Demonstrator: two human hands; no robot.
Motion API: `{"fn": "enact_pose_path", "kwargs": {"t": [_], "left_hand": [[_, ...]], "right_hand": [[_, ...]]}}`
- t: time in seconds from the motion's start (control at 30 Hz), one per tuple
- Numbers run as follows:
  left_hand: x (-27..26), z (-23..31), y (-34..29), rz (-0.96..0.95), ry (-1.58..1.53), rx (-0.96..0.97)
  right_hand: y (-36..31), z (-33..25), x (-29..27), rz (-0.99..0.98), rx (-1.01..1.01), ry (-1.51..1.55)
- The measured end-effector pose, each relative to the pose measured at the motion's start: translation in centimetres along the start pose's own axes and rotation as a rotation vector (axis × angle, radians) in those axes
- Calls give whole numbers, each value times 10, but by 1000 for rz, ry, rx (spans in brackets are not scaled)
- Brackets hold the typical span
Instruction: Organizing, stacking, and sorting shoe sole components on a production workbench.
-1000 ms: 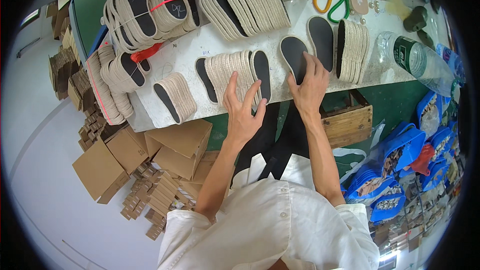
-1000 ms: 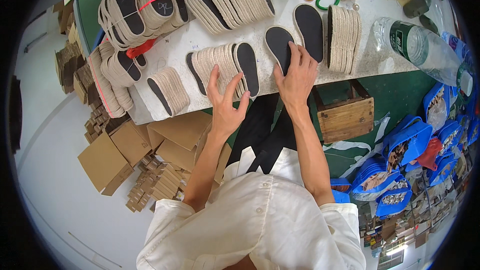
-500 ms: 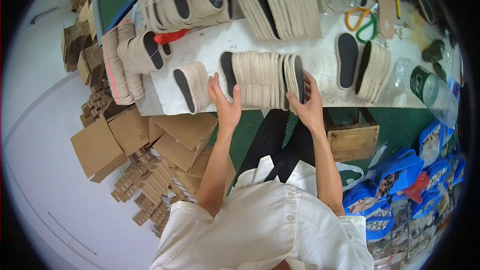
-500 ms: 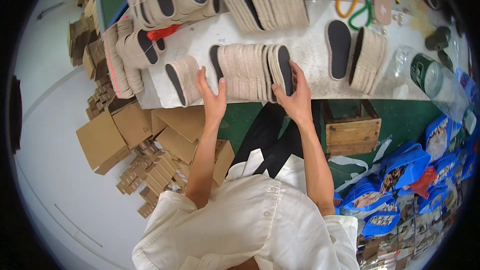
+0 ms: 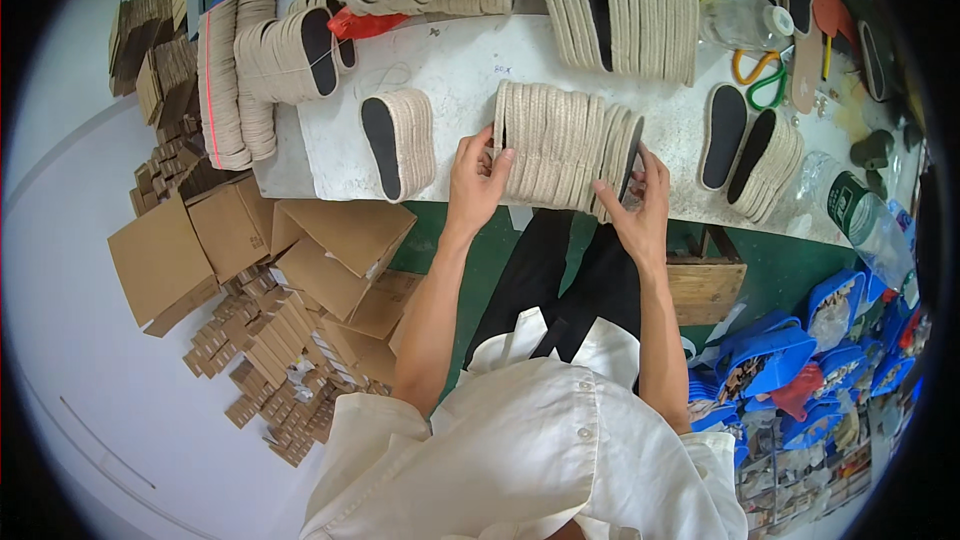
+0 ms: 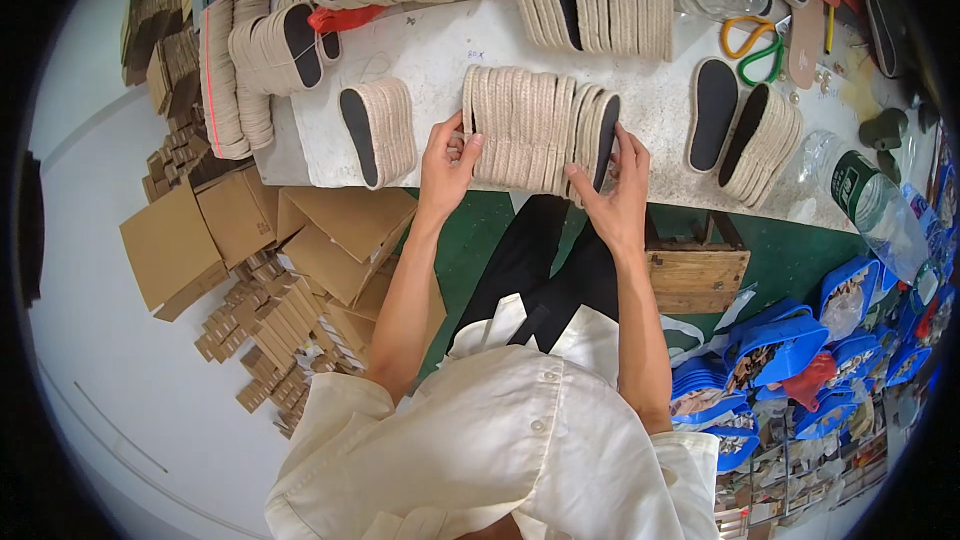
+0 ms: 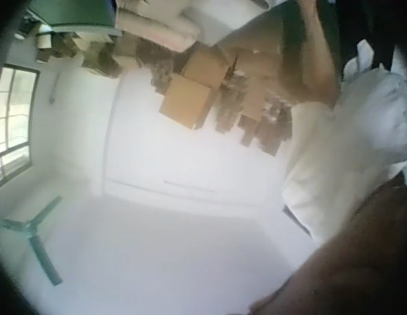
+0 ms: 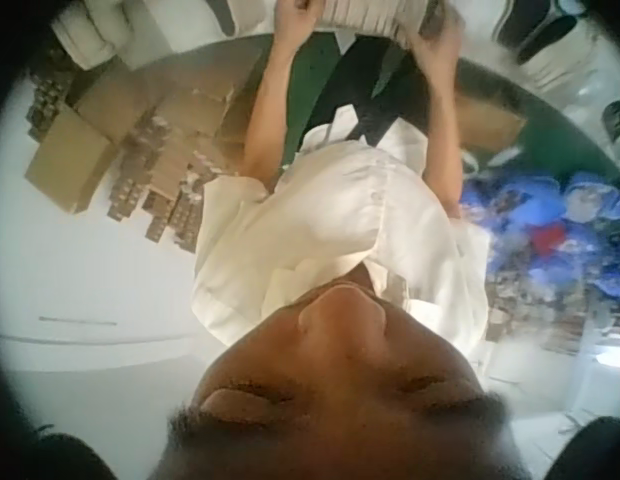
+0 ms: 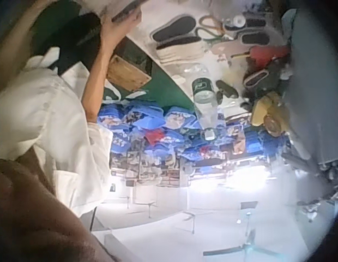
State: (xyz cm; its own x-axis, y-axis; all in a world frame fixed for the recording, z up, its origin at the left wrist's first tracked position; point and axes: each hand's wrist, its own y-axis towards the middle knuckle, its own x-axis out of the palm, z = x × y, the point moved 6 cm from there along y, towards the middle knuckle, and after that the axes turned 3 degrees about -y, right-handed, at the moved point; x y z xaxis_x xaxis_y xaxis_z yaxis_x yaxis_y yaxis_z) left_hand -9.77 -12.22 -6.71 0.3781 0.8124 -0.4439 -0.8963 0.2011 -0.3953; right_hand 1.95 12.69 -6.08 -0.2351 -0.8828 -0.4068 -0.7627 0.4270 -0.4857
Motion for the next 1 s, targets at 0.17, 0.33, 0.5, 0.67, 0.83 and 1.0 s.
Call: {"fn": "enact_pose_path", "kwargs": {"t": [0.17,0.33,0.5,0.67,0.83,1.0], "left_hand": [[-4,-14,4,-2,-173,-42],[-2,4,5,-32,-109,2],[-8,6,9,-30,-47,36],[-6,14,9,-41,-32,47],[-6,17,6,-24,2,90],[-6,17,7,-33,21,96]], "right_hand": [[-3,-1,10,46,-92,-28],[-4,4,18,92,-152,-176],[-3,6,23,73,-143,-167],[-3,2,24,71,-117,-121],[-9,-20,41,147,-99,-313],[-7,-15,40,148,-111,-311]]}}
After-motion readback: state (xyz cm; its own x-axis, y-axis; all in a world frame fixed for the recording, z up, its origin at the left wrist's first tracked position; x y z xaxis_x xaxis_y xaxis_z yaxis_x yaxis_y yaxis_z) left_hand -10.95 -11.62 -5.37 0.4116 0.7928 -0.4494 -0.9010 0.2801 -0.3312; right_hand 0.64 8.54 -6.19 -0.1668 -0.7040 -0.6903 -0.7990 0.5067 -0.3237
